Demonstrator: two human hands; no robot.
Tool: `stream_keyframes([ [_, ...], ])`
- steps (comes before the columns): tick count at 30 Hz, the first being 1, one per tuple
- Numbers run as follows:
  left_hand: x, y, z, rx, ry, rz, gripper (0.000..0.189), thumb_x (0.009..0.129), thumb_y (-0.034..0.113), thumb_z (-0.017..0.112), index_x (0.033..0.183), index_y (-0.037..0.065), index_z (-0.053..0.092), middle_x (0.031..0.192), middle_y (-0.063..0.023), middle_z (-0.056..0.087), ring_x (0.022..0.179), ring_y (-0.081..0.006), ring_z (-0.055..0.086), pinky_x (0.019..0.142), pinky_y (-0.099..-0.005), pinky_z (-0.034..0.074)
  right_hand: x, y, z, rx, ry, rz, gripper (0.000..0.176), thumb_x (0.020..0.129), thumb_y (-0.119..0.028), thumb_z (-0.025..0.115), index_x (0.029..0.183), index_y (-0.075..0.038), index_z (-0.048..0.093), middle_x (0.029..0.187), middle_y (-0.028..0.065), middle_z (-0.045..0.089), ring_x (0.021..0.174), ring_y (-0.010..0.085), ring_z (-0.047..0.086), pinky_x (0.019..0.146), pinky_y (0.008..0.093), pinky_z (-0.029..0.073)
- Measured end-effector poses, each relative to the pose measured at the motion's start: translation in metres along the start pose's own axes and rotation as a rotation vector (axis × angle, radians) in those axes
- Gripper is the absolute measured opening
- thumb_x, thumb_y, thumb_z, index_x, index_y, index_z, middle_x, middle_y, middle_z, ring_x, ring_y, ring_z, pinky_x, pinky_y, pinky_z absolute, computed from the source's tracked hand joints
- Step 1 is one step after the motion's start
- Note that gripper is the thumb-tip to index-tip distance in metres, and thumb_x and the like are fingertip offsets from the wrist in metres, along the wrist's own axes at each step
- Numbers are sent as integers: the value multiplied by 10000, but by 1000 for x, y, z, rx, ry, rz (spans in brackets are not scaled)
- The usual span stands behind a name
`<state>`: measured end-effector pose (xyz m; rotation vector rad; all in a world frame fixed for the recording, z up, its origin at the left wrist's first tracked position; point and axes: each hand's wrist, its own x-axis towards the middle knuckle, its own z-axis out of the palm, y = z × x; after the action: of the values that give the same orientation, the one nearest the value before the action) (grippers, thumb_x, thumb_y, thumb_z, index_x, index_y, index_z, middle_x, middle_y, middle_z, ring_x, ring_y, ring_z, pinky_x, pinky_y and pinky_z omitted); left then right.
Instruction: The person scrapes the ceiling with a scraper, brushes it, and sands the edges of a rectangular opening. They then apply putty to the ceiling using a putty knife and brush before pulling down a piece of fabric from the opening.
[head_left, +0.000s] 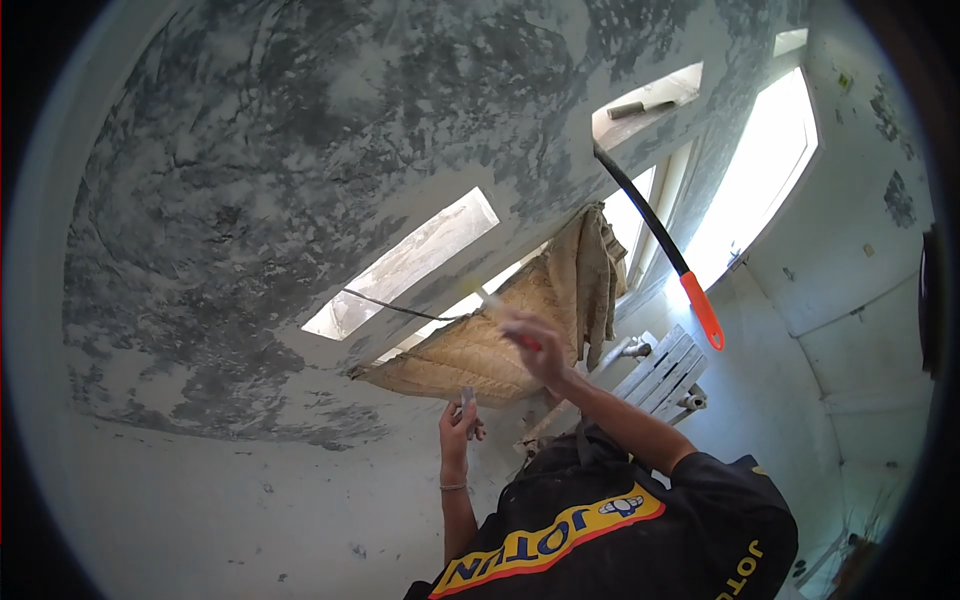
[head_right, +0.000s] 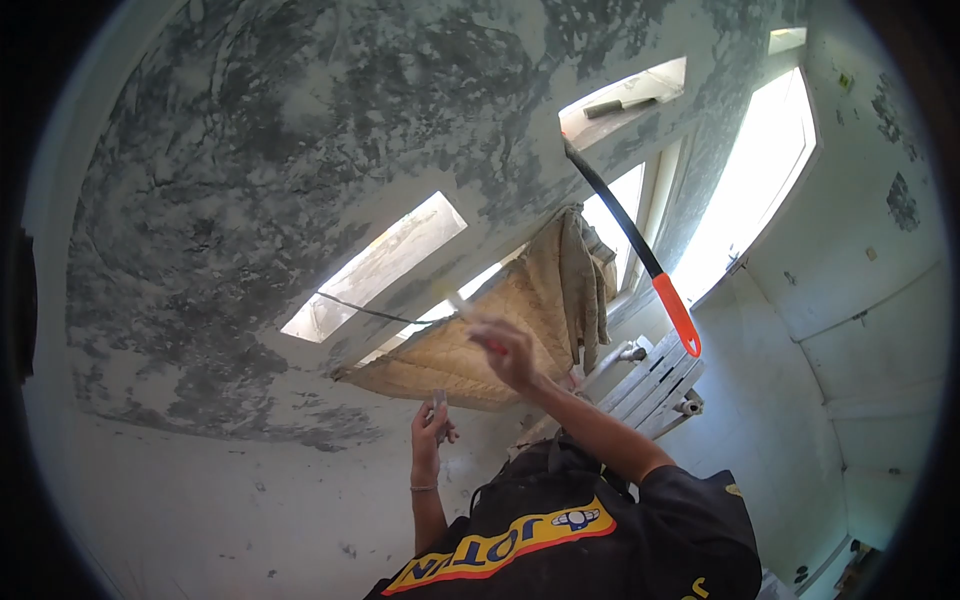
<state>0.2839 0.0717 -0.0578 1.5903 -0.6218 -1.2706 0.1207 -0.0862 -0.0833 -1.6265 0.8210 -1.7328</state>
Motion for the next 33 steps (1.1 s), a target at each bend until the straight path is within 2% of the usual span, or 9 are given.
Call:
stream_keyframes([
  [7, -10, -15, -9, -112, 89, -8, 176, 948, 251, 620, 905, 98, 545, 651, -13, 526, 507, -118, 512, 563, -282, 473, 68, -19, -20, -161, 575, 154, 90, 843, -38, 714, 915, -84, 742, 992, 103, 715, 907, 195, 669, 762, 300, 549],
  [9, -10, -15, -2, -123, 90, -26, 174, 949, 253, 619, 911, 100, 545, 650, -8, 522, 506, -116, 511, 565, -282, 474, 51, -23, 10, -256, 278, -20, 111, 827, -20, 721, 918, -79, 745, 994, 111, 715, 919, 203, 674, 787, 295, 546],
  [14, -5, -8, 11, -169, 11, -23, 168, 943, 247, 628, 967, 91, 572, 649, -3, 534, 508, -111, 514, 560, -275, 468, 26, -53, 19, 28, -194, 145, 74, 818, 4, 711, 872, -47, 713, 1029, 125, 713, 968, 219, 691, 781, 304, 565],
  [19, -5, -17, 7, -185, 13, -45, 184, 939, 250, 638, 990, 84, 579, 652, -9, 557, 510, -110, 522, 557, -269, 465, 107, -89, -5, -348, -360, -204, 159, 821, 47, 657, 928, -69, 677, 1108, 101, 702, 1006, 223, 691, 764, 313, 610],
  [21, -1, -21, 9, -211, 11, -58, 187, 937, 252, 642, 989, 84, 579, 653, -11, 564, 508, -110, 523, 552, -267, 463, 140, -75, -2, -379, -504, -135, 212, 812, 72, 643, 955, -80, 684, 1147, 95, 691, 998, 225, 694, 772, 308, 617],
  [25, 1, -31, 12, -256, -38, -33, 172, 942, 243, 638, 970, 84, 579, 645, -18, 569, 500, -106, 520, 536, -263, 456, 193, -56, 20, -360, -495, -286, 250, 816, 84, 628, 1002, -75, 679, 1109, 97, 695, 931, 230, 707, 745, 306, 607],
  [29, 1, -48, 11, -278, -49, -15, 168, 946, 242, 638, 954, 85, 579, 638, -21, 567, 501, -101, 518, 521, -260, 443, 192, -59, 10, -595, -528, -374, 281, 806, 95, 621, 1034, -61, 670, 1073, 102, 699, 917, 261, 708, 752, 326, 599],
  [31, -3, -57, 8, -342, -38, -23, 170, 943, 243, 642, 953, 86, 578, 639, -19, 568, 500, -100, 517, 512, -254, 434, 180, -57, -3, -555, -591, -241, 294, 783, 91, 644, 1035, -59, 671, 1087, 112, 695, 945, 284, 699, 809, 341, 586],
  [33, -6, -69, 2, -400, -42, -29, 172, 940, 244, 647, 952, 87, 577, 641, -17, 569, 499, -99, 516, 503, -248, 425, 170, -63, -16, -657, -659, -402, 242, 793, 67, 662, 1000, -56, 687, 1068, 105, 704, 943, 269, 704, 817, 342, 580],
])
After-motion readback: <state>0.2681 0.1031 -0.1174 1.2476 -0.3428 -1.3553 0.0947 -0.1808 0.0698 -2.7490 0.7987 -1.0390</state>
